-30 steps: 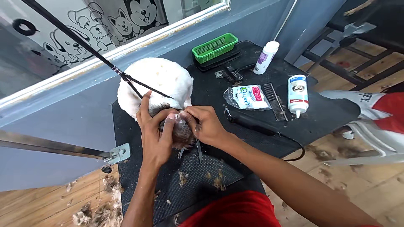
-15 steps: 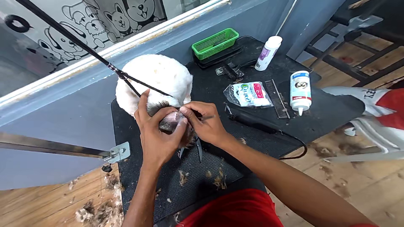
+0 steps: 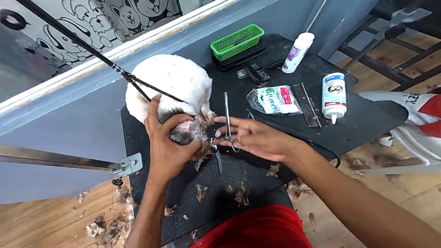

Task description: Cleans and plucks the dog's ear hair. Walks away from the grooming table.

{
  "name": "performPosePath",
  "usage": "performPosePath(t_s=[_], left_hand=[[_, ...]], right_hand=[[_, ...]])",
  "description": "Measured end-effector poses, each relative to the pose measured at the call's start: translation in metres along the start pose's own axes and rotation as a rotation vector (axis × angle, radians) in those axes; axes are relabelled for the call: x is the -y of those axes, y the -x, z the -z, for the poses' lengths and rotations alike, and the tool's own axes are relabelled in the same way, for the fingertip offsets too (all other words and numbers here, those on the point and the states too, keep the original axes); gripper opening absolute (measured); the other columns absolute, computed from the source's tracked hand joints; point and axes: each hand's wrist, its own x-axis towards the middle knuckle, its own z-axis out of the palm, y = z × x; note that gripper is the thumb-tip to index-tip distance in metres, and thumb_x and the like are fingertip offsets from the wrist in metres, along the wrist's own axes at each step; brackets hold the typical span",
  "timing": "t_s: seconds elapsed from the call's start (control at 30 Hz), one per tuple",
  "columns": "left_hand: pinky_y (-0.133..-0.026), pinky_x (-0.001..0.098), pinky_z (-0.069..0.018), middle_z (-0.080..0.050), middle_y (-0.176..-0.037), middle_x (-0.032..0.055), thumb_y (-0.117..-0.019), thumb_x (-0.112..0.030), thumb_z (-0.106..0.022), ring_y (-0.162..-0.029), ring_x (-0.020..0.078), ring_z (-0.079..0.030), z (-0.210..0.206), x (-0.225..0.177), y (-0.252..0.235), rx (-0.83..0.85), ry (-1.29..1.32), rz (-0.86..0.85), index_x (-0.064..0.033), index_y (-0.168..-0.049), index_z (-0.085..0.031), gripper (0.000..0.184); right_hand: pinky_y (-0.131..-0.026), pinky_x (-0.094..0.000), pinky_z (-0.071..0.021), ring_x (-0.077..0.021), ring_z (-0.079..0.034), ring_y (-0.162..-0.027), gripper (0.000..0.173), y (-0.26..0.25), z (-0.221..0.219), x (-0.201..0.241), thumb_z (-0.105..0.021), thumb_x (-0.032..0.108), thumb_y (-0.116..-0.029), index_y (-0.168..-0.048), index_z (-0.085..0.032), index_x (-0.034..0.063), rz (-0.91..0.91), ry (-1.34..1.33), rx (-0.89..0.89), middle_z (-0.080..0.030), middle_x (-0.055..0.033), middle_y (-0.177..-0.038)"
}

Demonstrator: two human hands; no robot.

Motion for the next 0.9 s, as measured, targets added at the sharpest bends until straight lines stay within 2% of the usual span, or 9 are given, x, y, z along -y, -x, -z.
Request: performPosePath(t_s=[0.17, 0.27, 0.37, 0.5, 0.57, 0.63, 0.7, 0.8, 0.9], left_hand=[[-0.112, 0.0506, -0.0356, -0.013, -0.169, 0.0049, -0.0604, -0.043, -0.086, -0.151, 0.0304, -0.022, 0.008, 0.005, -0.004, 0.045, 0.046, -0.003, -0.0370, -0.105, -0.075, 0.046], [-0.113, 0.0500, -0.0348, -0.014, -0.169, 0.0059, -0.0589, -0.043, -0.086, -0.151, 0.0310, -0.021, 0.011, 0.007, -0.005, 0.051, 0.048, -0.008, -0.0363, -0.104, -0.075, 0.047], [-0.112, 0.0497, -0.0359, -0.015, -0.168, 0.0061, -0.0590, -0.043, -0.086, -0.150, 0.0304, -0.022, 0.010, 0.005, -0.004, 0.044, 0.023, -0.005, -0.0363, -0.104, -0.075, 0.047], [-0.110, 0.0500, -0.0371, -0.015, -0.168, 0.0047, -0.0589, -0.043, -0.086, -0.148, 0.0302, -0.024, 0.005, 0.001, -0.004, 0.028, 0.012, -0.002, -0.0375, -0.104, -0.075, 0.047], [-0.114, 0.0515, -0.0354, -0.015, -0.168, 0.0050, -0.0596, -0.044, -0.086, -0.151, 0.0308, -0.021, 0.004, 0.001, -0.004, 0.021, 0.004, -0.012, -0.0365, -0.105, -0.074, 0.048], [-0.113, 0.0500, -0.0350, -0.016, -0.168, 0.0052, -0.0606, -0.047, -0.086, -0.150, 0.0308, -0.022, 0.003, 0.001, -0.003, 0.011, -0.012, -0.017, -0.0354, -0.106, -0.074, 0.048], [-0.112, 0.0479, -0.0362, -0.017, -0.167, 0.0054, -0.0621, -0.050, -0.085, -0.148, 0.0297, -0.025, 0.003, 0.002, -0.002, -0.001, -0.019, -0.020, -0.0347, -0.107, -0.074, 0.049], [-0.113, 0.0494, -0.0367, -0.017, -0.168, 0.0048, -0.0597, -0.048, -0.086, -0.150, 0.0293, -0.023, 0.005, 0.001, -0.001, 0.001, 0.005, 0.003, -0.0354, -0.106, -0.075, 0.049], [-0.112, 0.0496, -0.0367, -0.015, -0.168, 0.0039, -0.0596, -0.045, -0.086, -0.151, 0.0294, -0.022, 0.002, -0.002, -0.002, 0.007, 0.007, 0.008, -0.0357, -0.106, -0.075, 0.049]], right_hand=[[-0.105, -0.0412, -0.0526, -0.0284, -0.065, -0.119, 0.064, 0.012, 0.010, -0.001, -0.055, -0.001, -0.0890, -0.151, -0.043, 0.0032, -0.026, -0.025, 0.000, -0.063, -0.0199, -0.127], [-0.104, -0.0377, -0.0527, -0.0240, -0.064, -0.117, 0.043, 0.012, 0.011, -0.003, -0.058, 0.011, -0.0875, -0.130, -0.057, 0.0074, 0.029, -0.112, -0.024, -0.064, -0.0139, -0.123], [-0.070, -0.0212, -0.0495, -0.0074, -0.059, -0.080, 0.011, 0.000, -0.009, 0.000, -0.067, 0.015, -0.0922, -0.102, -0.069, 0.0113, 0.205, 0.099, -0.245, -0.065, -0.0014, -0.094], [-0.058, -0.0211, -0.0450, -0.0055, -0.056, -0.067, 0.014, -0.033, -0.035, -0.005, -0.080, 0.014, -0.0887, -0.100, -0.078, 0.0056, 0.545, 0.541, -0.440, -0.071, -0.0001, -0.086], [-0.063, -0.0200, -0.0489, -0.0033, -0.061, -0.073, 0.012, -0.049, -0.044, -0.009, -0.080, 0.018, -0.0884, -0.096, -0.079, 0.0080, 0.630, 0.735, -0.476, -0.072, 0.0009, -0.088], [-0.076, -0.0259, -0.0562, -0.0081, -0.068, -0.086, 0.008, -0.058, -0.052, -0.010, -0.076, 0.015, -0.0903, -0.094, -0.080, 0.0086, 0.696, 0.910, -0.495, -0.074, -0.0016, -0.090], [-0.078, -0.0300, -0.0536, -0.0113, -0.065, -0.088, 0.010, -0.059, -0.055, -0.006, -0.071, 0.014, -0.0927, -0.093, -0.079, 0.0087, 0.709, 0.978, -0.458, -0.072, -0.0013, -0.089], [-0.069, -0.0230, -0.0531, -0.0052, -0.063, -0.078, 0.011, -0.054, -0.053, 0.000, -0.067, 0.009, -0.0956, -0.097, -0.077, 0.0051, 0.561, 0.722, -0.400, -0.072, -0.0010, -0.089], [-0.065, -0.0229, -0.0539, -0.0085, -0.064, -0.075, 0.012, -0.051, -0.059, -0.005, -0.063, 0.007, -0.1000, -0.100, -0.074, 0.0011, 0.397, 0.325, -0.445, -0.071, -0.0054, -0.088]])
